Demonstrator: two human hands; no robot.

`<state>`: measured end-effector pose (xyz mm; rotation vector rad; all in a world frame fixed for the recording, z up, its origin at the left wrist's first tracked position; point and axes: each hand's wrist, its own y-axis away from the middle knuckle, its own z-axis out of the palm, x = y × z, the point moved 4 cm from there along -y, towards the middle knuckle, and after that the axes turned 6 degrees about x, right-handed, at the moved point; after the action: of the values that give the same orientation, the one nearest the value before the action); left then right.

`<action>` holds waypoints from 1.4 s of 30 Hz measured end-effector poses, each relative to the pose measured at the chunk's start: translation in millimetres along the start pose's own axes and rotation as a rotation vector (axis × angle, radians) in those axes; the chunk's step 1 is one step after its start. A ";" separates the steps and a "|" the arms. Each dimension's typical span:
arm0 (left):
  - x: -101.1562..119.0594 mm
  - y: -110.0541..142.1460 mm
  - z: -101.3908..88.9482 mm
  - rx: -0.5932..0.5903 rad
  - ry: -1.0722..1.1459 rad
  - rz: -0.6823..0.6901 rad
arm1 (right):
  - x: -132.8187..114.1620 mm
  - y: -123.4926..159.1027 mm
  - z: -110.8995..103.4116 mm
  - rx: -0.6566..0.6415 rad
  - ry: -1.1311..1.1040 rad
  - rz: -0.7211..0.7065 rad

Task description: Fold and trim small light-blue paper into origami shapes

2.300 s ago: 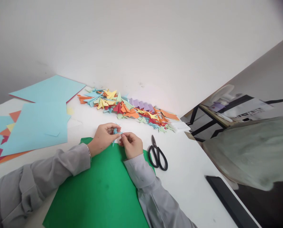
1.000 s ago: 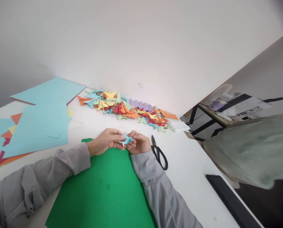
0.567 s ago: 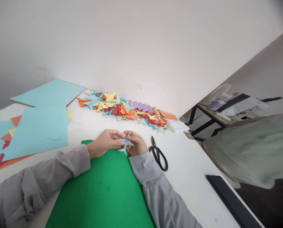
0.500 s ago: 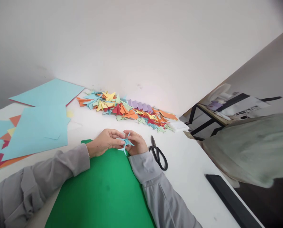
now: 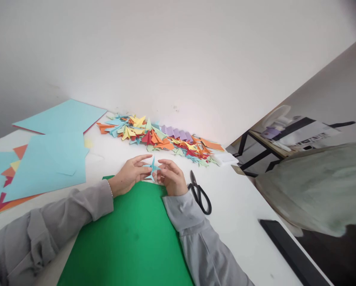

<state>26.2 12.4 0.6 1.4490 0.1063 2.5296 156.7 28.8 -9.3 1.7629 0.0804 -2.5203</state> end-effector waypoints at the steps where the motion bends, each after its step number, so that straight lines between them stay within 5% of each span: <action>1: 0.7 0.1 0.5 0.005 0.013 -0.002 | -2.3 1.3 0.1 -0.005 0.045 -0.045; 12: -5.1 -0.9 0.9 -0.088 -0.147 0.000 | -5.4 6.8 2.5 0.053 0.317 -0.252; 19: -5.9 -3.6 -2.6 -0.010 -0.165 0.010 | -4.4 4.7 -4.0 0.187 0.434 -0.361; 31: -2.8 2.4 5.0 -0.223 -0.100 -0.120 | -2.0 6.8 -1.0 0.047 0.406 -0.277; 42: -5.4 0.1 2.1 -0.211 -0.056 -0.148 | -6.8 7.6 -2.3 0.054 0.433 -0.312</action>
<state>30.6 10.9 -2.9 1.3748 -0.0587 2.3028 161.8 21.5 -3.7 2.4593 0.3349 -2.2849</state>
